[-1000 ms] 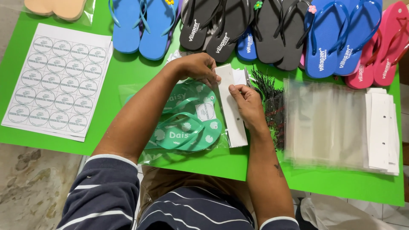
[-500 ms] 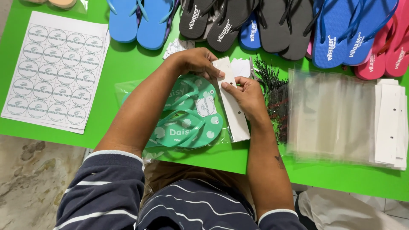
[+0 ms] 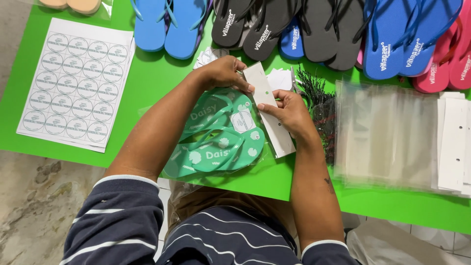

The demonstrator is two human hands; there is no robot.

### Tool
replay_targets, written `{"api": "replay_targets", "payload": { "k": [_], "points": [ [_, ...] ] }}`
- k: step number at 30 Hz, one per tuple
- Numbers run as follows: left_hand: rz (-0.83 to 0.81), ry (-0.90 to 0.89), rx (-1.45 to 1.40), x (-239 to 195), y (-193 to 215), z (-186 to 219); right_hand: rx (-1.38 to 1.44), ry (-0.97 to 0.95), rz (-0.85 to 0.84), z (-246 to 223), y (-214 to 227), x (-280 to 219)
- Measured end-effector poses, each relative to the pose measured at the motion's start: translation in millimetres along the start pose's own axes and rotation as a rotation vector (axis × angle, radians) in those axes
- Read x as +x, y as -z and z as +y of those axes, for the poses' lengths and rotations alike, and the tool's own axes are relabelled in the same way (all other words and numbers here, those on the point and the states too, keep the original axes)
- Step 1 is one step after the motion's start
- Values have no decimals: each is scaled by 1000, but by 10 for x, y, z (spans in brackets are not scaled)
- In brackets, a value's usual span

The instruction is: Trimming excess material from flip-flop straps with scissors and organizing them for packaging.

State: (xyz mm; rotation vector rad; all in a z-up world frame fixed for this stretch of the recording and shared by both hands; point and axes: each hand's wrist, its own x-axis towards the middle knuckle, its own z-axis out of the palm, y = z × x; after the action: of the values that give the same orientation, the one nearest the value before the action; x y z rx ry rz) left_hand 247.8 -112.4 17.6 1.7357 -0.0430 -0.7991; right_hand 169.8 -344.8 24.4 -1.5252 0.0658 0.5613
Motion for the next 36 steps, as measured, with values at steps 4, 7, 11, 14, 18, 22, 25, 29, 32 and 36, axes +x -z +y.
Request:
{"api": "replay_targets", "payload": {
  "k": [4,7,11,14,18,22,25,29,32,36],
  "points": [
    [65,-17,-33,-152,56,-91,-31,-8,-51,33,121,8],
    [178,-52,-136,-213,189,-365,-69,-11,-84,101,221,45],
    [454,-108,-437,-443,248,-640,116,58,42,86,158,72],
    [585,-142,-621,-598,173,-732,224,119,121,225,90,227],
    [607,-146,-814,-809,-83,-689,297,190,230,296,-46,318],
    [558,-180,-712,-842,-177,-648,271,237,220,260,-97,301],
    [558,-212,-679,-822,-176,-706,235,212,220,236,-137,289],
    [604,-255,-664,-797,-140,-774,232,189,282,398,-33,403],
    [634,-283,-670,-802,-140,-765,240,187,306,394,-51,406],
    [647,-310,-690,-801,-152,-739,248,188,323,486,-17,464]
  ]
}}
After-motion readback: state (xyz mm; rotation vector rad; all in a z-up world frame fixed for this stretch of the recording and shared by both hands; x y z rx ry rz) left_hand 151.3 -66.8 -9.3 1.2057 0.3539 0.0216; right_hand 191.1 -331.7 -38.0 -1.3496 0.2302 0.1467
